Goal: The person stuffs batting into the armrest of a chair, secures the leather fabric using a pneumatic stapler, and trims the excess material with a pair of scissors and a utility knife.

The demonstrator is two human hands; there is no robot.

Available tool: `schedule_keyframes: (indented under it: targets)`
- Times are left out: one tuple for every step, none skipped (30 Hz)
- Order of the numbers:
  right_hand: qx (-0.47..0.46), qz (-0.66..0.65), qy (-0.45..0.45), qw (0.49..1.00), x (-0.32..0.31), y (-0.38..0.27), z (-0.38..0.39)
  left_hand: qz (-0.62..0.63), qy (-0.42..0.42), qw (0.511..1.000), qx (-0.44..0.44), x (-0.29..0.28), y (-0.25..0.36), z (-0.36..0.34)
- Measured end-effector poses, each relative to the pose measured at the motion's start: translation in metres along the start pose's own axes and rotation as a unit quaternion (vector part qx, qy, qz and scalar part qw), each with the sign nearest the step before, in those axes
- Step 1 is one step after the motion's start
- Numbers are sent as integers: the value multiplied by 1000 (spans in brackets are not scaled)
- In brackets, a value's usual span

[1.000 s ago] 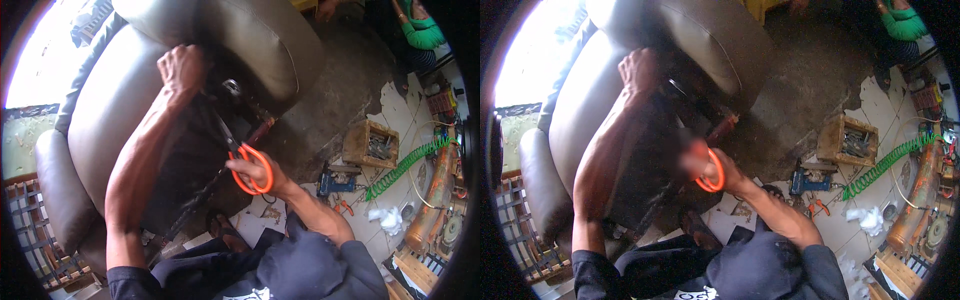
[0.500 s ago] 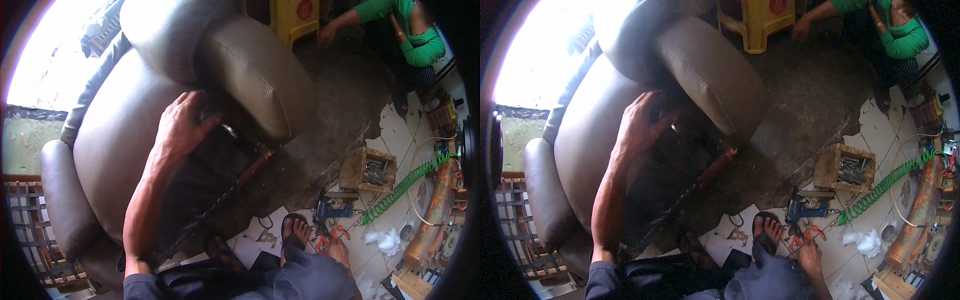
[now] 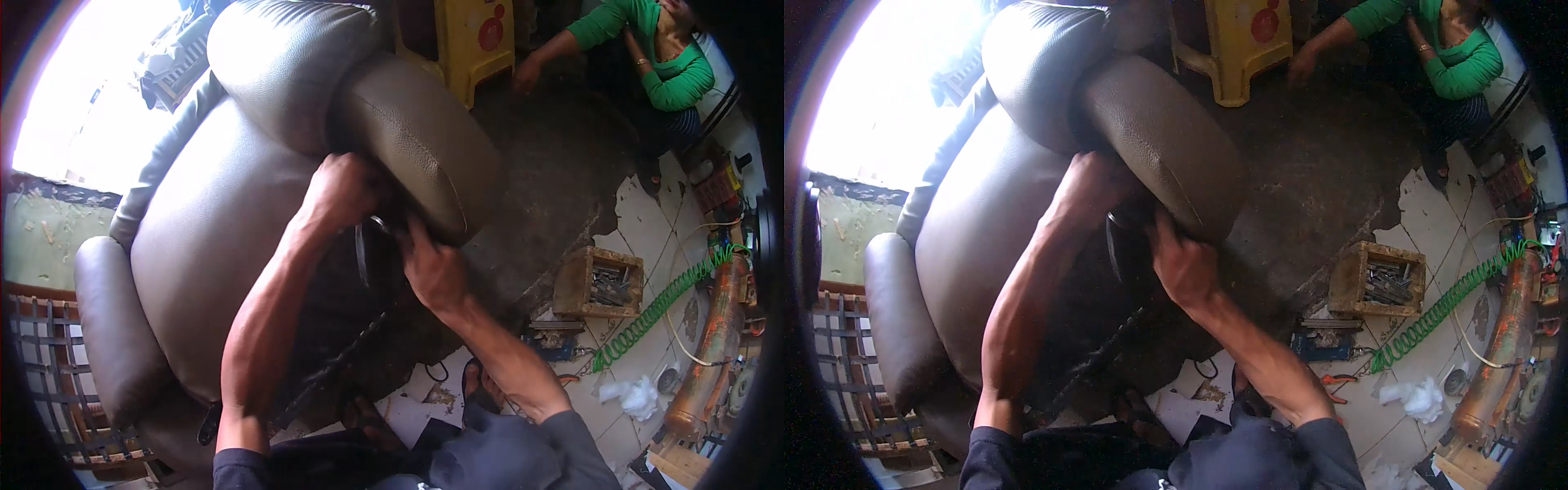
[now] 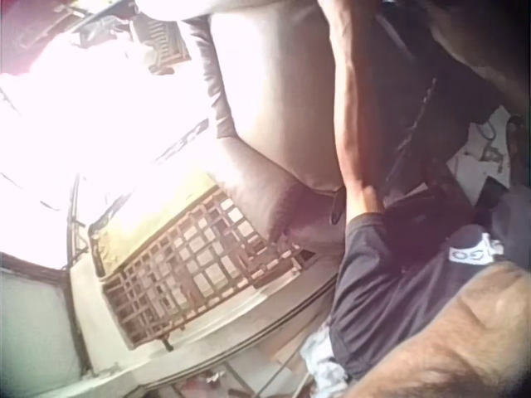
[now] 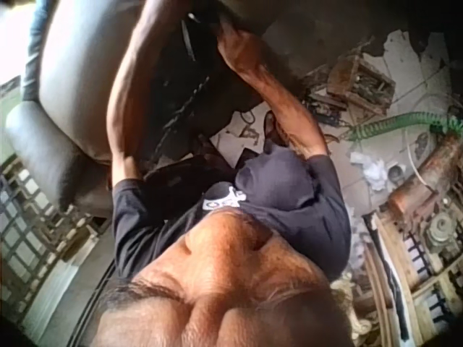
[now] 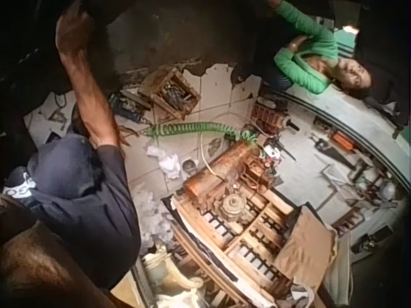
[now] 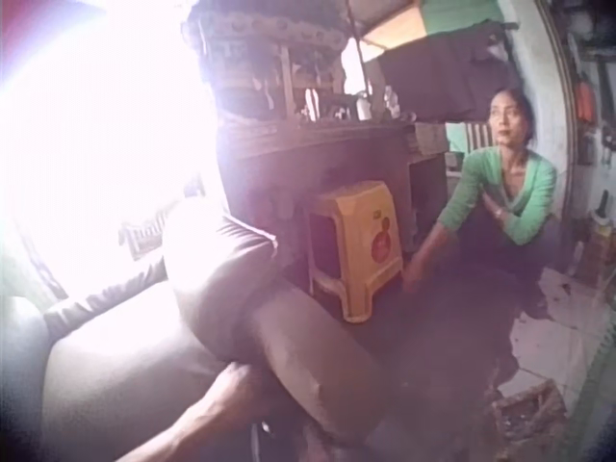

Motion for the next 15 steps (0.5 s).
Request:
schedule_keyframes:
  targets:
    - [4, 16, 5, 1000, 12, -6, -7, -18, 9, 999, -27, -4, 4, 0]
    - [18, -7, 28, 999, 19, -7, -10, -33, 15, 998, -52, -5, 11, -1]
    - [31, -29, 52, 998, 25, -8, -13, -47, 21, 996, -77, -6, 17, -2]
    - [51, -41, 73, 995, 26, 0, -10, -51, 20, 994, -98, 4, 20, -3]
    - [61, -15, 68, 996, 27, 10, -9, -30, -1, 998, -62, 20, 15, -9]
    - [71, 12, 64, 995, 26, 21, -7, -8, -21, 999, -24, 40, 7, -16]
    - [61, -31, 63, 996, 37, -17, -20, -50, -19, 998, -15, 2, -9, -4]
    - [68, -17, 55, 996, 36, -10, -18, -5, -20, 999, 35, 11, -15, -6]
    - [74, -3, 46, 996, 33, -4, -16, 41, -20, 995, 84, 20, -20, -7]
    - [74, -24, 35, 996, 38, -19, -17, 56, -17, 991, 117, 3, -23, 5]
    - [66, -16, 50, 996, 36, -8, -14, 79, 50, 992, 81, 8, -15, 8]
    - [56, -10, 64, 996, 36, 3, -11, 100, 117, 987, 42, 11, -7, 19]
    - [44, -15, 80, 996, 38, 7, -10, 110, 185, 977, 0, 5, 2, 34]
    - [14, -5, 120, 993, 40, 9, -11, 107, 246, 963, -27, 1, 8, 51]
    - [-19, 9, 161, 987, 45, 15, -15, 92, 233, 968, -18, 8, 12, 67]
Point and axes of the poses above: each hand's wrist, its own z-axis away from the middle knuckle, its own x-axis out of the palm, y = z × x, the point moved 2 cm from there along -z, towards the middle knuckle, and after that the axes turned 3 degrees about y, right-handed, at the moved point
